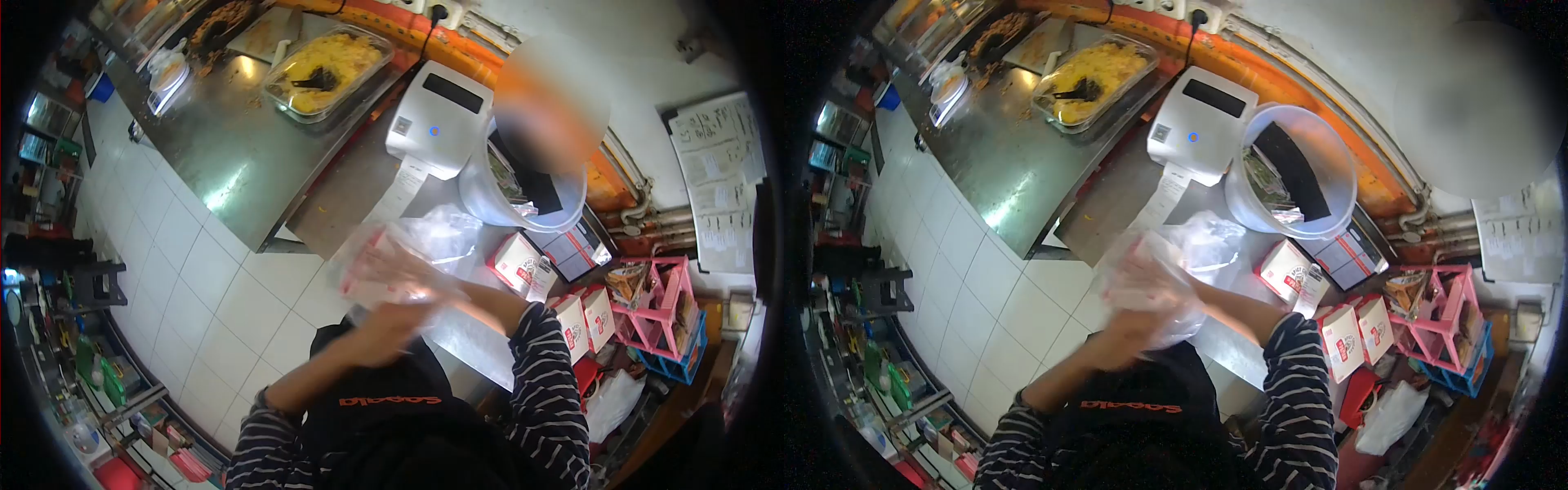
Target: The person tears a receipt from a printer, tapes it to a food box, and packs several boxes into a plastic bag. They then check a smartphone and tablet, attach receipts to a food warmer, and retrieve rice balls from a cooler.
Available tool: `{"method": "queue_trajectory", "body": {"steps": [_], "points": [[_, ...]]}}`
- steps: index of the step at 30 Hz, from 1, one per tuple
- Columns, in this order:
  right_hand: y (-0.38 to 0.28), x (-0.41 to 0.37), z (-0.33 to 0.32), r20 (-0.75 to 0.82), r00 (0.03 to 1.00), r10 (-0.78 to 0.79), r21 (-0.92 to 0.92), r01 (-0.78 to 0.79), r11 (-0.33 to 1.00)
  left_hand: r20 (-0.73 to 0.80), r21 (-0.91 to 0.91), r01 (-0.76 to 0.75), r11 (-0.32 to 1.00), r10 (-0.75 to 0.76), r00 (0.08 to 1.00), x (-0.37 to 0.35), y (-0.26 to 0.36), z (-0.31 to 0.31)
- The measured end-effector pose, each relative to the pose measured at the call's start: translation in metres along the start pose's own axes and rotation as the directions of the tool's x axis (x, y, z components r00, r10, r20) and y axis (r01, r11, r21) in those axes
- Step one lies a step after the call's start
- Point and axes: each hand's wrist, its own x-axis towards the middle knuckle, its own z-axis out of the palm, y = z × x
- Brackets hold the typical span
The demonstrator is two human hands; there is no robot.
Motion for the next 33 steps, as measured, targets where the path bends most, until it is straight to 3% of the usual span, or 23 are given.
{"method": "queue_trajectory", "body": {"steps": [1, 2, 3, 4, 5, 7, 9, 10, 12, 14, 15, 16, 18, 19, 21, 23, 26, 28, 29, 30, 31, 32, 33], "points": [[-0.008, -0.008, 0.0, 0.026, 1.0, -0.001, -0.089, 0.004, 0.996, 0.15, 0.065, -0.08, 0.995, 0.07, 0.986, 0.009, 0.015, 0.013], [-0.019, -0.019, -0.005, 0.066, 0.998, 0.014, -0.199, -0.001, 0.98, 0.205, -0.067, -0.138, 0.988, 0.149, 0.967, 0.01, 0.018, 0.019], [-0.033, -0.03, -0.009, 0.114, 0.992, 0.062, -0.302, -0.024, 0.953, 0.163, -0.032, -0.268, 0.963, 0.269, 0.949, 0.008, 0.025, 0.018], [-0.05, -0.041, -0.011, 0.158, 0.98, 0.122, -0.395, -0.05, 0.917, -0.075, 0.001, -0.434, 0.901, 0.432, 0.899, 0.01, 0.036, 0.012], [-0.064, -0.05, -0.01, 0.189, 0.964, 0.185, -0.453, -0.082, 0.888, -0.3, 0.07, -0.572, 0.817, 0.564, 0.769, 0.013, 0.043, 0.008], [-0.079, -0.064, -0.002, 0.225, 0.932, 0.285, -0.533, -0.128, 0.837, -0.192, 0.204, -0.206, 0.957, 0.246, 0.95, 0.01, 0.006, 0.006], [-0.073, -0.075, 0.008, 0.249, 0.904, 0.347, -0.537, -0.169, 0.826, -0.292, 0.17, -0.065, 0.983, 0.113, 0.95, 0.038, 0.012, 0.029], [-0.071, -0.082, 0.008, 0.27, 0.887, 0.375, -0.501, -0.203, 0.841, -0.032, 0.085, 0.083, 0.993, -0.08, 0.996, 0.055, 0.008, 0.042], [-0.092, -0.096, -0.007, 0.289, 0.864, 0.412, -0.423, -0.271, 0.865, 0.21, -0.148, 0.031, 0.989, 0.001, 0.978, 0.081, 0.002, 0.09], [-0.15, -0.107, -0.046, 0.254, 0.866, 0.431, -0.29, -0.357, 0.888, 0.066, -0.188, -0.375, 0.908, 0.393, 0.917, 0.084, 0.019, 0.118], [-0.167, -0.108, -0.059, 0.205, 0.896, 0.394, -0.251, -0.341, 0.906, 0.024, -0.039, -0.541, 0.84, 0.542, 0.84, 0.082, 0.035, 0.117], [-0.177, -0.105, -0.069, 0.163, 0.927, 0.338, -0.212, -0.301, 0.93, 0.036, 0.025, -0.588, 0.808, 0.587, 0.809, 0.077, 0.036, 0.106], [-0.167, -0.086, -0.069, 0.107, 0.979, 0.174, -0.207, -0.149, 0.967, 0.185, -0.041, -0.111, 0.993, 0.117, 0.976, 0.064, 0.033, 0.076], [-0.148, -0.074, -0.061, 0.095, 0.99, 0.102, -0.221, -0.079, 0.972, 0.27, -0.044, 0.148, 0.988, -0.131, 0.954, 0.059, 0.031, 0.064], [-0.11, -0.052, -0.046, 0.122, 0.991, 0.046, -0.299, -0.008, 0.954, -0.03, 0.425, 0.357, 0.832, -0.382, 0.924, 0.062, -0.018, 0.057], [-0.083, -0.046, -0.033, 0.186, 0.979, 0.082, -0.414, 0.002, 0.91, -0.421, 0.446, 0.382, 0.809, -0.187, 0.887, 0.071, -0.06, 0.048], [-0.068, -0.06, -0.018, 0.271, 0.935, 0.228, -0.558, -0.04, 0.829, -0.159, 0.429, 0.086, 0.899, -0.019, 0.987, 0.117, -0.065, 0.048], [-0.069, -0.07, -0.003, 0.276, 0.91, 0.311, -0.613, -0.083, 0.786, 0.078, 0.283, -0.13, 0.95, 0.112, 0.991, 0.145, -0.036, 0.089], [-0.069, -0.075, 0.004, 0.262, 0.9, 0.348, -0.635, -0.111, 0.765, 0.026, -0.227, -0.469, 0.853, 0.487, 0.873, 0.135, 0.003, 0.107], [-0.068, -0.079, 0.011, 0.242, 0.895, 0.374, -0.652, -0.136, 0.746, 0.316, -0.105, -0.525, 0.844, 0.529, 0.788, 0.132, 0.03, 0.13], [-0.066, -0.083, 0.018, 0.223, 0.89, 0.397, -0.667, -0.157, 0.728, 0.453, -0.232, -0.441, 0.867, 0.498, 0.74, 0.108, 0.057, 0.121], [-0.062, -0.086, 0.022, 0.203, 0.887, 0.415, -0.68, -0.178, 0.712, 0.297, -0.283, -0.594, 0.753, 0.658, 0.692, 0.084, 0.048, 0.144], [-0.057, -0.088, 0.026, 0.182, 0.883, 0.432, -0.688, -0.2, 0.698, 0.189, -0.292, -0.579, 0.761, 0.64, 0.745, 0.072, 0.041, 0.144]]}}
